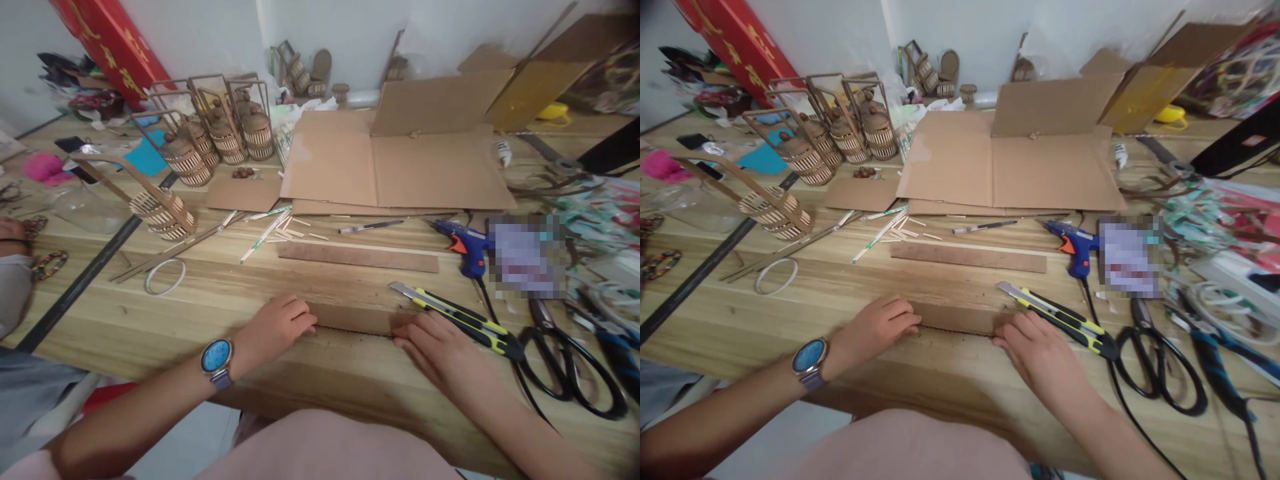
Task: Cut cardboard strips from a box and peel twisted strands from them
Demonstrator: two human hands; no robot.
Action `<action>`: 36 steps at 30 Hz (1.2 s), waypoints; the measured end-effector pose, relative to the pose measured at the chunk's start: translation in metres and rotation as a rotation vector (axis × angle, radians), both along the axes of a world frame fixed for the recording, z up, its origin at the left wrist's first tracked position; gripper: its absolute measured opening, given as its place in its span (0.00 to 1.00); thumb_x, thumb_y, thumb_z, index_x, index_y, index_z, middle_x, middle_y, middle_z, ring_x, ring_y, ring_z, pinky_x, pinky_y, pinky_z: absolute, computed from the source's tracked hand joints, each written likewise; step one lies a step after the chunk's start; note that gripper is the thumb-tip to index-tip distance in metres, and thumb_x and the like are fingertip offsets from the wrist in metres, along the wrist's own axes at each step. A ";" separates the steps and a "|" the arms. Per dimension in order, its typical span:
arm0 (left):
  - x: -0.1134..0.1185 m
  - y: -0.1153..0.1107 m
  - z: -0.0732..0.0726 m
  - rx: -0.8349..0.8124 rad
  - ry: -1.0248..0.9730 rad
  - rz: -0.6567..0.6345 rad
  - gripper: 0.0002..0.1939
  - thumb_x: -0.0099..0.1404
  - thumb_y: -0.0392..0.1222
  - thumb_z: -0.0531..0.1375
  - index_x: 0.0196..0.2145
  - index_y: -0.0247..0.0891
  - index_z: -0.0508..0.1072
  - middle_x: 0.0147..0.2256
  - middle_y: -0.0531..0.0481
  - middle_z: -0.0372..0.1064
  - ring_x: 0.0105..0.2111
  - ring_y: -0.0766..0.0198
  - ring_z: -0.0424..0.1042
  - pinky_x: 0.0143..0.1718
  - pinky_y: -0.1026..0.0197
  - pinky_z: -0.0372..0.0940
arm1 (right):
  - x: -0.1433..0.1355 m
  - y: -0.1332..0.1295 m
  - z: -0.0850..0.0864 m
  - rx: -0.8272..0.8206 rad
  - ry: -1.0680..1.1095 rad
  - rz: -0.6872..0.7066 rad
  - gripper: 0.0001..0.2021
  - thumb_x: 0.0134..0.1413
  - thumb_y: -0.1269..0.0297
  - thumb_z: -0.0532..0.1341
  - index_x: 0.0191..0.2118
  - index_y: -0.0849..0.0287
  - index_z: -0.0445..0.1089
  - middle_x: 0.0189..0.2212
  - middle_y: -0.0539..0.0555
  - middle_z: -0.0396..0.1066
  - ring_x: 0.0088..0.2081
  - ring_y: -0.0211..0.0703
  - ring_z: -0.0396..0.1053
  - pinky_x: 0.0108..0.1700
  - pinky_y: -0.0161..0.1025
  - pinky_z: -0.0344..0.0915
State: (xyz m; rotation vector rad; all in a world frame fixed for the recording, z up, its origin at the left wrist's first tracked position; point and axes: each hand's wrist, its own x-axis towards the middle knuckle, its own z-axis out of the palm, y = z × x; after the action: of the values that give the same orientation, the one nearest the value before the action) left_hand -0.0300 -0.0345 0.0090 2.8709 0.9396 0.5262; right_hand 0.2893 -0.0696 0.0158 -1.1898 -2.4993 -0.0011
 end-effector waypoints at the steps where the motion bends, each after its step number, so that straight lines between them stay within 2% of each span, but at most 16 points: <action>1: -0.001 0.002 0.000 -0.036 -0.026 0.005 0.14 0.76 0.41 0.53 0.35 0.35 0.76 0.32 0.49 0.70 0.33 0.61 0.64 0.34 0.60 0.61 | -0.001 0.001 0.001 -0.011 0.025 -0.004 0.13 0.69 0.64 0.52 0.34 0.56 0.70 0.32 0.53 0.72 0.33 0.43 0.70 0.36 0.40 0.68; 5: -0.003 0.007 0.002 -0.195 -0.123 0.032 0.13 0.74 0.44 0.56 0.37 0.37 0.76 0.34 0.49 0.69 0.38 0.61 0.65 0.40 0.60 0.63 | -0.004 0.007 -0.001 -0.038 0.113 -0.033 0.10 0.67 0.66 0.53 0.34 0.55 0.69 0.38 0.55 0.73 0.37 0.44 0.72 0.40 0.43 0.71; 8: -0.001 0.011 0.002 -0.222 -0.095 0.091 0.12 0.74 0.45 0.56 0.36 0.38 0.75 0.40 0.47 0.67 0.42 0.59 0.65 0.45 0.57 0.64 | -0.005 0.013 -0.003 -0.107 0.159 -0.046 0.07 0.66 0.67 0.54 0.37 0.55 0.68 0.37 0.55 0.73 0.38 0.45 0.72 0.41 0.44 0.72; 11: 0.001 0.012 -0.003 -0.149 -0.007 0.151 0.11 0.75 0.43 0.53 0.40 0.38 0.73 0.43 0.46 0.66 0.43 0.58 0.64 0.47 0.53 0.64 | -0.005 0.019 -0.003 -0.189 0.206 -0.036 0.07 0.64 0.68 0.54 0.36 0.55 0.68 0.35 0.55 0.71 0.38 0.44 0.72 0.40 0.43 0.72; 14: 0.005 0.010 -0.005 0.000 0.066 0.167 0.10 0.75 0.39 0.51 0.42 0.37 0.72 0.44 0.43 0.66 0.44 0.56 0.62 0.46 0.51 0.64 | -0.006 0.019 -0.003 -0.180 0.211 -0.038 0.07 0.64 0.68 0.54 0.35 0.55 0.68 0.35 0.55 0.71 0.37 0.44 0.71 0.39 0.43 0.72; 16: 0.009 0.007 -0.003 0.109 0.097 0.129 0.09 0.74 0.36 0.51 0.45 0.37 0.71 0.46 0.42 0.65 0.47 0.54 0.62 0.48 0.51 0.64 | -0.008 0.017 -0.004 -0.144 0.191 -0.063 0.08 0.64 0.68 0.54 0.35 0.56 0.69 0.35 0.55 0.71 0.37 0.45 0.71 0.38 0.44 0.72; 18: 0.013 0.005 0.000 0.166 0.104 0.020 0.12 0.73 0.33 0.52 0.49 0.39 0.71 0.49 0.42 0.64 0.50 0.54 0.61 0.50 0.52 0.64 | -0.010 0.014 -0.003 -0.104 0.160 -0.092 0.09 0.64 0.68 0.54 0.35 0.56 0.70 0.35 0.56 0.70 0.37 0.45 0.71 0.38 0.44 0.71; 21: 0.019 0.003 0.002 0.114 0.095 -0.119 0.18 0.73 0.31 0.52 0.55 0.47 0.69 0.50 0.46 0.64 0.50 0.57 0.62 0.50 0.56 0.65 | -0.005 0.008 0.000 -0.046 0.089 -0.128 0.10 0.66 0.65 0.53 0.36 0.55 0.72 0.37 0.57 0.71 0.38 0.47 0.71 0.40 0.45 0.71; 23: 0.021 0.003 0.000 0.048 0.098 -0.120 0.20 0.73 0.30 0.51 0.56 0.49 0.69 0.49 0.47 0.65 0.48 0.59 0.62 0.48 0.58 0.66 | 0.008 0.004 0.003 0.016 0.038 -0.177 0.12 0.67 0.61 0.53 0.40 0.55 0.73 0.39 0.58 0.72 0.40 0.49 0.71 0.42 0.47 0.70; 25: 0.022 0.004 -0.002 0.008 0.091 -0.101 0.22 0.73 0.28 0.51 0.57 0.50 0.69 0.49 0.47 0.65 0.47 0.59 0.63 0.49 0.58 0.67 | 0.028 -0.002 0.006 0.075 -0.035 -0.288 0.15 0.68 0.57 0.52 0.45 0.58 0.73 0.42 0.61 0.73 0.42 0.53 0.71 0.45 0.51 0.70; 28: 0.021 0.006 -0.004 -0.014 0.088 -0.082 0.24 0.73 0.28 0.50 0.57 0.53 0.69 0.51 0.47 0.62 0.50 0.58 0.63 0.50 0.57 0.67 | 0.061 -0.010 0.003 0.082 -0.199 -0.506 0.23 0.68 0.52 0.48 0.51 0.64 0.70 0.45 0.67 0.73 0.43 0.61 0.71 0.44 0.57 0.69; 30: 0.021 0.006 -0.004 -0.020 0.103 -0.074 0.24 0.73 0.28 0.49 0.57 0.53 0.68 0.52 0.46 0.61 0.51 0.57 0.63 0.50 0.56 0.68 | 0.074 -0.015 0.000 0.033 -0.252 -0.555 0.26 0.67 0.51 0.46 0.53 0.65 0.70 0.41 0.67 0.74 0.41 0.63 0.71 0.43 0.58 0.69; 33: 0.021 0.006 -0.004 -0.004 0.111 -0.087 0.23 0.73 0.29 0.48 0.57 0.51 0.69 0.53 0.44 0.61 0.50 0.57 0.64 0.48 0.56 0.69 | 0.078 -0.018 0.000 -0.082 -0.167 -0.569 0.26 0.66 0.48 0.46 0.52 0.63 0.70 0.37 0.63 0.72 0.36 0.57 0.73 0.40 0.54 0.71; 36: 0.019 0.005 -0.004 0.008 0.134 -0.090 0.23 0.74 0.30 0.48 0.58 0.52 0.69 0.52 0.45 0.63 0.50 0.57 0.64 0.49 0.56 0.68 | 0.071 -0.019 0.009 -0.208 0.009 -0.636 0.24 0.64 0.44 0.48 0.44 0.57 0.72 0.37 0.60 0.71 0.33 0.52 0.73 0.33 0.47 0.70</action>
State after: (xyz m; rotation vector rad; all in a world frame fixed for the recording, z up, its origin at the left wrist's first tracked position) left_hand -0.0107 -0.0293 0.0049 2.9694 0.8219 0.3348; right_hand 0.3606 -0.0887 0.0246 -2.0122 -2.0423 0.0988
